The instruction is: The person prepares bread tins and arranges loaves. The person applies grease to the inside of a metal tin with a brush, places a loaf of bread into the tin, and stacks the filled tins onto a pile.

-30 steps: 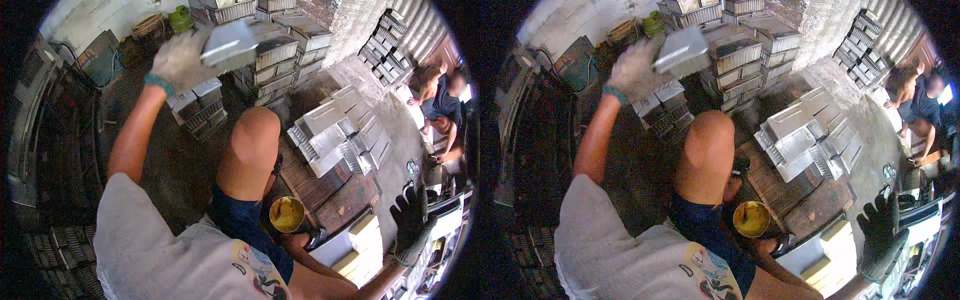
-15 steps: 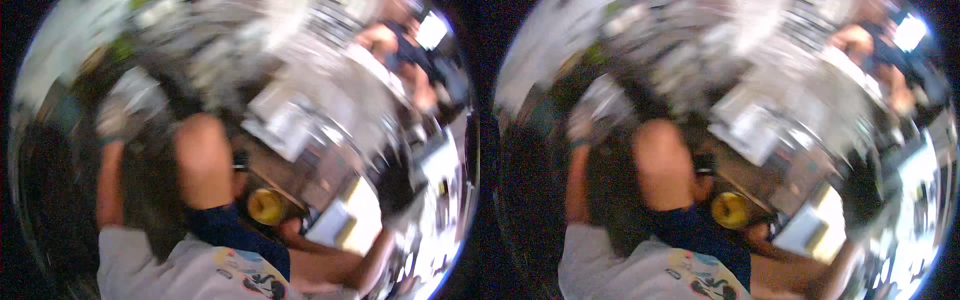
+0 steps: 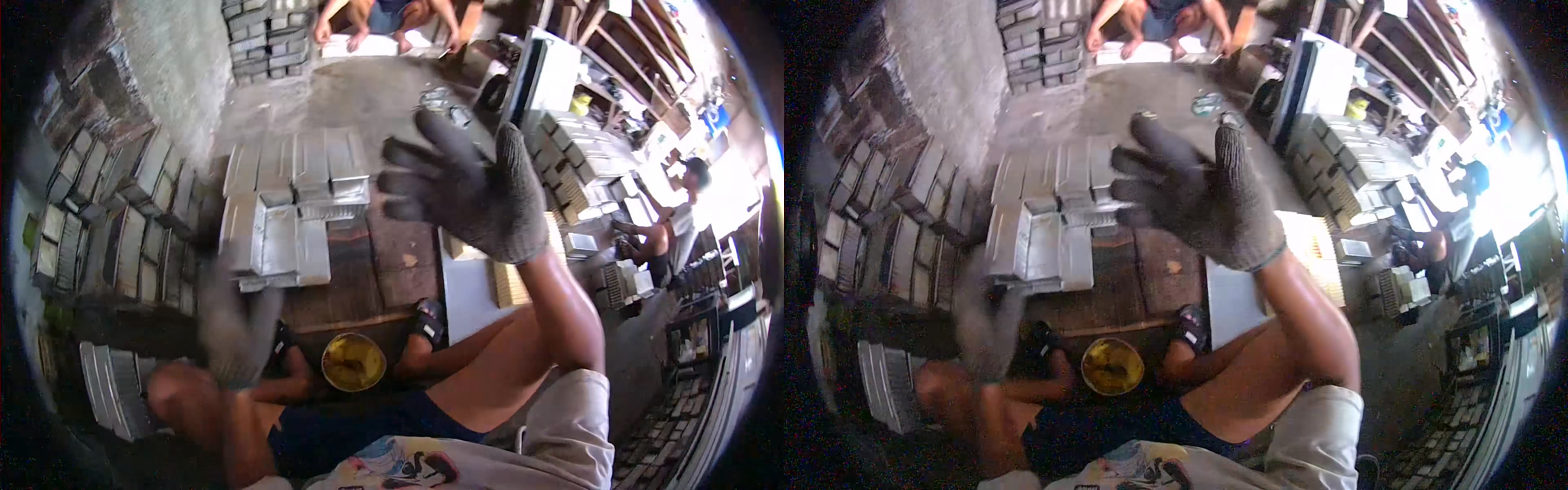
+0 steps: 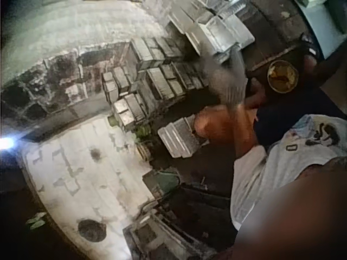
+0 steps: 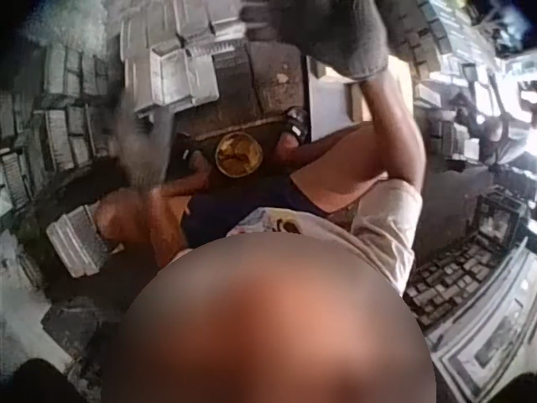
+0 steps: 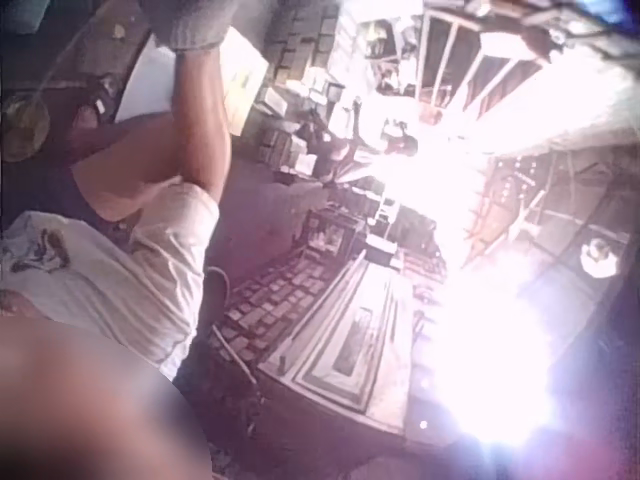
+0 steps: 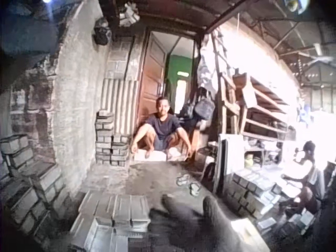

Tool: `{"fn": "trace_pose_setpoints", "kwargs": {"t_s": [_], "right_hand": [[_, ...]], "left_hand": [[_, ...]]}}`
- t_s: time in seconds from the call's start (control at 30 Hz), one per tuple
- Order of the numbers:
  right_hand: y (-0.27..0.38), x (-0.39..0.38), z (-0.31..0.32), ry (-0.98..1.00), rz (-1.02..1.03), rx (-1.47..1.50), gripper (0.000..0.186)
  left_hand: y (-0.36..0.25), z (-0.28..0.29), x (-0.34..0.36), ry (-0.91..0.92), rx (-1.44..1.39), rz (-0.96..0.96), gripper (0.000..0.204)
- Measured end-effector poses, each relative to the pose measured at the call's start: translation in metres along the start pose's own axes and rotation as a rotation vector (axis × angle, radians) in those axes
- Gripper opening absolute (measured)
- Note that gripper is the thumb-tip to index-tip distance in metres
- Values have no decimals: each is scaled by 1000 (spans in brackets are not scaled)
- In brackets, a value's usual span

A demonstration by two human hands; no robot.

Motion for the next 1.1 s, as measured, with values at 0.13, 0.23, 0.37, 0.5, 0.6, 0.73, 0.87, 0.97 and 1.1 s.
{"fn": "trace_pose_setpoints", "kwargs": {"t_s": [0.13,0.23,0.37,0.5,0.6,0.73,0.87,0.97,1.1], "right_hand": [[28,-30,39,-227,91,-484,81],[30,-38,54,-280,78,-696,80],[17,-65,111,-401,-93,-581,76],[-7,-105,176,-525,-228,-605,74],[-46,-106,194,-715,-223,-384,73],[-82,-97,210,-865,-255,-249,59],[-114,-106,210,-820,-177,-148,64],[-158,-108,234,-780,-177,-46,58],[-195,-87,240,-814,-298,-202,51]], "left_hand": [[11,-82,24,346,-8,215,71],[104,-131,27,274,179,258,73],[98,-155,52,146,522,27,68],[91,-125,98,-193,802,-52,94],[132,-90,141,-102,888,271,113],[177,-100,138,175,993,481,114],[101,-138,56,113,765,152,90],[66,-209,12,295,729,13,87],[93,-325,12,480,614,18,98]]}}
Point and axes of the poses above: each hand's wrist, its own x-axis towards the middle knuckle, its own z-axis out of the back of the hand, y = z × x, the point moved 1 cm from there along x, towards the middle knuckle, and after that the axes turned 8 degrees about -y, right-handed, at the moved point
